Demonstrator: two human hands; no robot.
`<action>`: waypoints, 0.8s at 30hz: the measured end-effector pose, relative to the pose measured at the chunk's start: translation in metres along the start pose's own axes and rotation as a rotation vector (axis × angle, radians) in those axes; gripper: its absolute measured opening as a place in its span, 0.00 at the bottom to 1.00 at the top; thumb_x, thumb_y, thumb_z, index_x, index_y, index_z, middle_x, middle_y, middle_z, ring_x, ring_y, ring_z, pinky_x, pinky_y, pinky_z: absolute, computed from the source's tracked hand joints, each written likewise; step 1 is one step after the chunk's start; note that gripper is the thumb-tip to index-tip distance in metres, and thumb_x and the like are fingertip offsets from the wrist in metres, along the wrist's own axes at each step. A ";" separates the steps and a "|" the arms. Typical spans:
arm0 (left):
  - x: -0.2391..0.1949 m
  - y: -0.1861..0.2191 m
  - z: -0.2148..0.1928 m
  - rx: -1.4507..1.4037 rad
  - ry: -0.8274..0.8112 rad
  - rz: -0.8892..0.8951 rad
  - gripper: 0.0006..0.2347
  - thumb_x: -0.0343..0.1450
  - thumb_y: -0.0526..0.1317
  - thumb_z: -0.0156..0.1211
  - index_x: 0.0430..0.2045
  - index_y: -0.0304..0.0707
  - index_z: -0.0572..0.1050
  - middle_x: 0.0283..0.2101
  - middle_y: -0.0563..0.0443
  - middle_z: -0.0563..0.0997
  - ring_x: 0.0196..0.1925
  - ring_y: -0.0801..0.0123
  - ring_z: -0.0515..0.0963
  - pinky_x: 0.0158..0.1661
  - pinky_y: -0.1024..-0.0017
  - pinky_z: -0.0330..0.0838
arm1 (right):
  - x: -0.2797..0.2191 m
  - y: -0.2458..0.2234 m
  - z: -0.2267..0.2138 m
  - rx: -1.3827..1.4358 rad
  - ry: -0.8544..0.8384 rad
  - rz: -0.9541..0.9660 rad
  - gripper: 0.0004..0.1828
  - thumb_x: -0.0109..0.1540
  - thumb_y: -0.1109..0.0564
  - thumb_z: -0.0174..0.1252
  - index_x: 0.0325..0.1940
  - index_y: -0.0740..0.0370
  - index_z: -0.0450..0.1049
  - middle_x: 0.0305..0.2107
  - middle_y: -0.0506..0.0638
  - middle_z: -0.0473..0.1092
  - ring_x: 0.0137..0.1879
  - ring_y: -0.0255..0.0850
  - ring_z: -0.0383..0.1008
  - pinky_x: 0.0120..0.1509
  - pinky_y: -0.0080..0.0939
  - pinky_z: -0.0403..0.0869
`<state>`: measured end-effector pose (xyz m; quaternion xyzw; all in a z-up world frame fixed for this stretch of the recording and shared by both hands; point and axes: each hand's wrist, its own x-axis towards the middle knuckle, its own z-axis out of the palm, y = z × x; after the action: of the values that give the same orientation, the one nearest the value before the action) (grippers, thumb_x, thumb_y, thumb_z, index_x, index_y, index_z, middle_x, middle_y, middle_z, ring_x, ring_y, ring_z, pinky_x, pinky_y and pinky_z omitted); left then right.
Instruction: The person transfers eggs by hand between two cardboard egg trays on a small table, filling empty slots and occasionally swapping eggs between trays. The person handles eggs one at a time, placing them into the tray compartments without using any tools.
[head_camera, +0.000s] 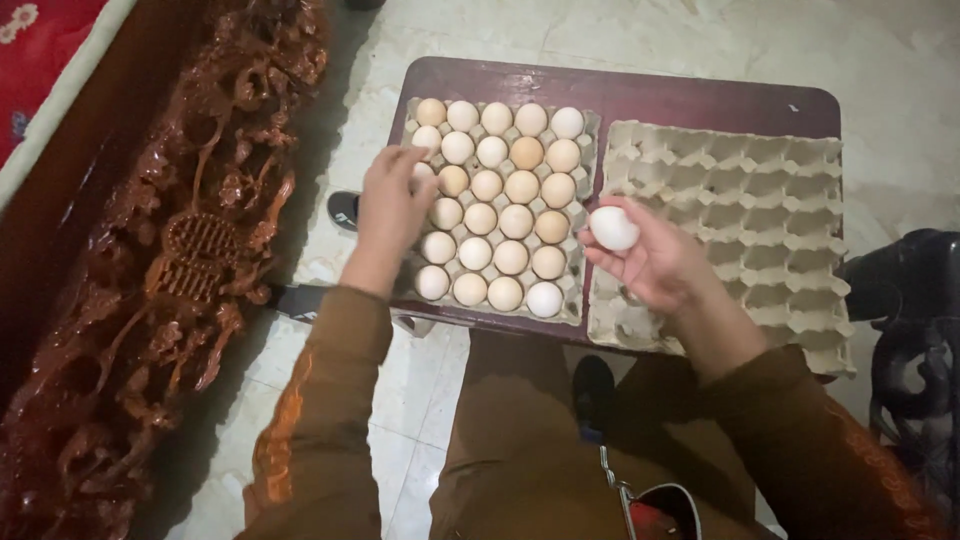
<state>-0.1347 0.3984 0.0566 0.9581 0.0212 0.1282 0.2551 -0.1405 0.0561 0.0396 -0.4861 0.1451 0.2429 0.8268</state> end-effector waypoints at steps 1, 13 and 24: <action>-0.013 0.030 -0.004 0.000 0.000 0.000 0.17 0.70 0.43 0.67 0.54 0.48 0.77 0.57 0.42 0.72 0.57 0.42 0.76 0.52 0.50 0.76 | -0.005 0.002 0.008 0.000 0.000 0.000 0.19 0.69 0.45 0.50 0.58 0.56 0.71 0.45 0.56 0.77 0.49 0.47 0.80 0.56 0.48 0.81; -0.075 0.092 -0.014 -0.634 -0.248 0.164 0.22 0.63 0.40 0.74 0.53 0.47 0.77 0.50 0.40 0.81 0.56 0.45 0.79 0.55 0.55 0.74 | -0.066 -0.005 0.066 -0.177 -0.202 0.039 0.26 0.68 0.57 0.49 0.71 0.56 0.60 0.50 0.60 0.72 0.50 0.49 0.78 0.55 0.54 0.80; -0.035 -0.016 -0.010 0.000 -0.118 -0.131 0.17 0.71 0.41 0.67 0.54 0.54 0.76 0.55 0.45 0.70 0.57 0.47 0.77 0.54 0.57 0.77 | -0.090 0.014 0.021 -1.059 -0.118 -0.462 0.19 0.62 0.58 0.63 0.58 0.55 0.76 0.45 0.56 0.76 0.49 0.49 0.79 0.53 0.46 0.78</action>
<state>-0.1707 0.4135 0.0484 0.9606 0.0687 0.0547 0.2638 -0.2236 0.0564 0.0821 -0.8383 -0.1522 0.1223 0.5091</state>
